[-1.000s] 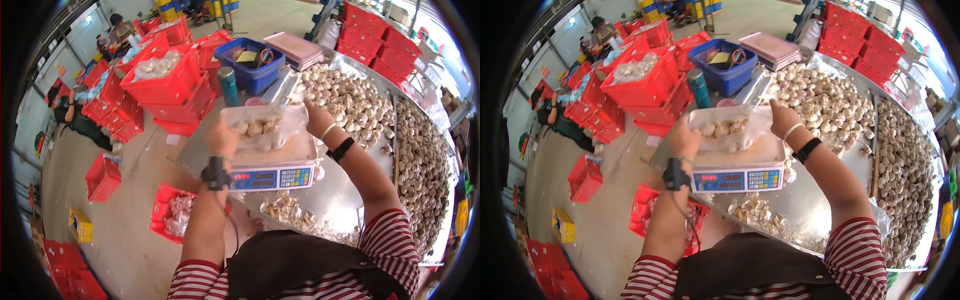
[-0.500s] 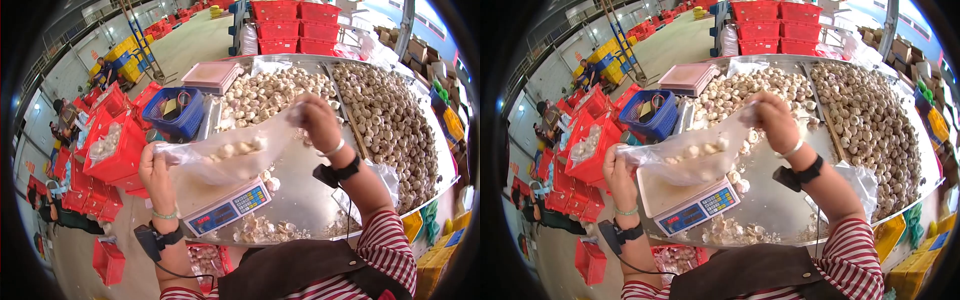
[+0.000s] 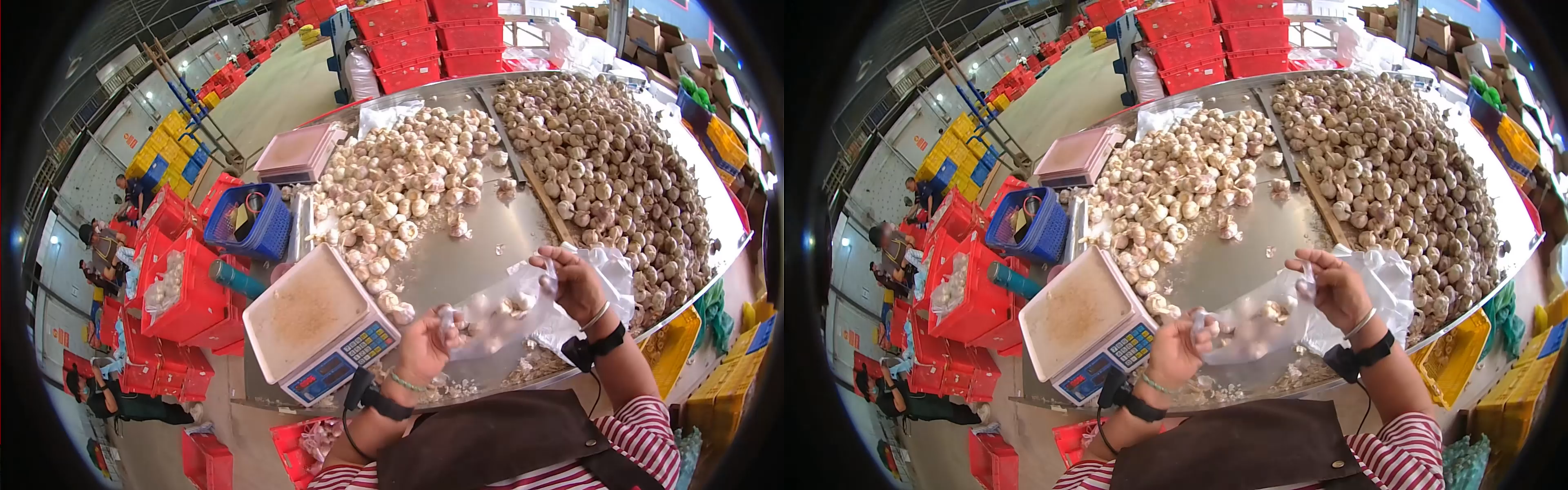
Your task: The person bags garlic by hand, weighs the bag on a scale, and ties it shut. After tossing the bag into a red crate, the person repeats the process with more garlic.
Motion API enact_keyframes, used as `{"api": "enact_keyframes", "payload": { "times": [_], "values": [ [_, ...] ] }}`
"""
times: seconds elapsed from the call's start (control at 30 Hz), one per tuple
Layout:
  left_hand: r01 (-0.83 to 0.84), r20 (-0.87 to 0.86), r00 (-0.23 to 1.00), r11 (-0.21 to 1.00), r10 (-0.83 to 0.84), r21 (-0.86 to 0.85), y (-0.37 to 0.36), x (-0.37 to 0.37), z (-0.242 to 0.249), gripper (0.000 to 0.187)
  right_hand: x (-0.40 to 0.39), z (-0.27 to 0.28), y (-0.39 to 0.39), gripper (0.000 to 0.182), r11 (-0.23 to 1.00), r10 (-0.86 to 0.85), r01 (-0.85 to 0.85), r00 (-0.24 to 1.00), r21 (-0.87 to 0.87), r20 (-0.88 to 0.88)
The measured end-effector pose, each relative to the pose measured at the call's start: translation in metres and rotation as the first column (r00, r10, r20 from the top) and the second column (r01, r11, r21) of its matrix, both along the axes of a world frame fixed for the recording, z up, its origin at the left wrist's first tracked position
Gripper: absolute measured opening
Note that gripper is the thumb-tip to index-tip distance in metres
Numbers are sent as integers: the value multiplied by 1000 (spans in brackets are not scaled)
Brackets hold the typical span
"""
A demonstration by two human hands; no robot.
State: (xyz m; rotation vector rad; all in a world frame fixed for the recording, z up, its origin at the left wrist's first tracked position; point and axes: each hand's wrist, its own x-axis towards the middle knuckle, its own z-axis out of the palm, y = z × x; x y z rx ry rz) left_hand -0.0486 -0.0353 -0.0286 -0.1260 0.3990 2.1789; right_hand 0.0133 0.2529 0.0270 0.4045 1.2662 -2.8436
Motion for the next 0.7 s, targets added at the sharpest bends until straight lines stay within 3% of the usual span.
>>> {"api": "enact_keyframes", "payload": {
  "times": [0.03, 0.1, 0.17, 0.2, 0.23, 0.3, 0.33, 0.37, 0.43, 0.5, 0.57, 0.6, 0.63, 0.7],
  "values": [
    [1, 5, 1000, 1000, -1, -3, 6, 3, 5, 17, 6, -12, 10, 35, 999, 20, -22, 998, -29, -66],
    [52, 228, 970, 991, -80, 124, 12, 14, 20, 22, 11, -18, 21, 38, 997, 45, -53, 992, -63, -120],
    [66, 190, 978, 992, -85, 104, 22, 20, 26, 20, 7, -9, 20, 49, 948, 94, -54, 989, 314, -112],
    [58, 98, 993, 997, -62, 48, 30, 25, 28, 19, 4, -6, 18, 64, 883, 152, -88, 983, 461, -103],
    [45, 4, 999, 999, -45, -7, 37, 28, 29, 18, 2, -3, 13, 64, 884, 156, -92, 982, 458, -103],
    [51, 32, 998, 998, -52, 32, 46, 29, 22, 19, -2, 3, 1, 77, 641, 275, 5, 932, 767, -236],
    [30, -40, 999, 998, -32, -50, 51, 31, 20, 15, -4, 3, -2, 89, 588, 317, -38, 930, 808, -187],
    [2, -113, 994, 991, -17, -131, 55, 32, 17, 11, -5, 7, -5, 89, 590, 319, -44, 930, 806, -184],
    [21, -174, 983, 974, -61, -225, 64, 28, 8, 9, -6, 23, -12, 93, 431, 402, -99, 911, 897, -92],
    [33, -218, 970, 947, -107, -319, 73, 28, 8, 15, -7, 19, -23, 91, 425, 444, -93, 888, 900, -117],
    [-75, -359, 931, 928, -66, -365, 83, 30, 20, 32, -11, 8, -34, 88, 318, 514, 93, 819, 944, -254],
    [-7, -362, 926, 951, -111, -309, 80, 25, 13, 30, -10, 7, -38, 85, 222, 555, 124, 799, 967, -230],
    [-8, -364, 925, 952, -109, -306, 84, 26, 8, 30, -9, 6, -42, 85, 220, 557, 125, 798, 968, -230],
    [-96, -209, 978, 937, 26, -335, 97, 26, 5, 29, -7, 0, -47, 77, 39, 506, 325, 809, 945, -299]
  ]
}}
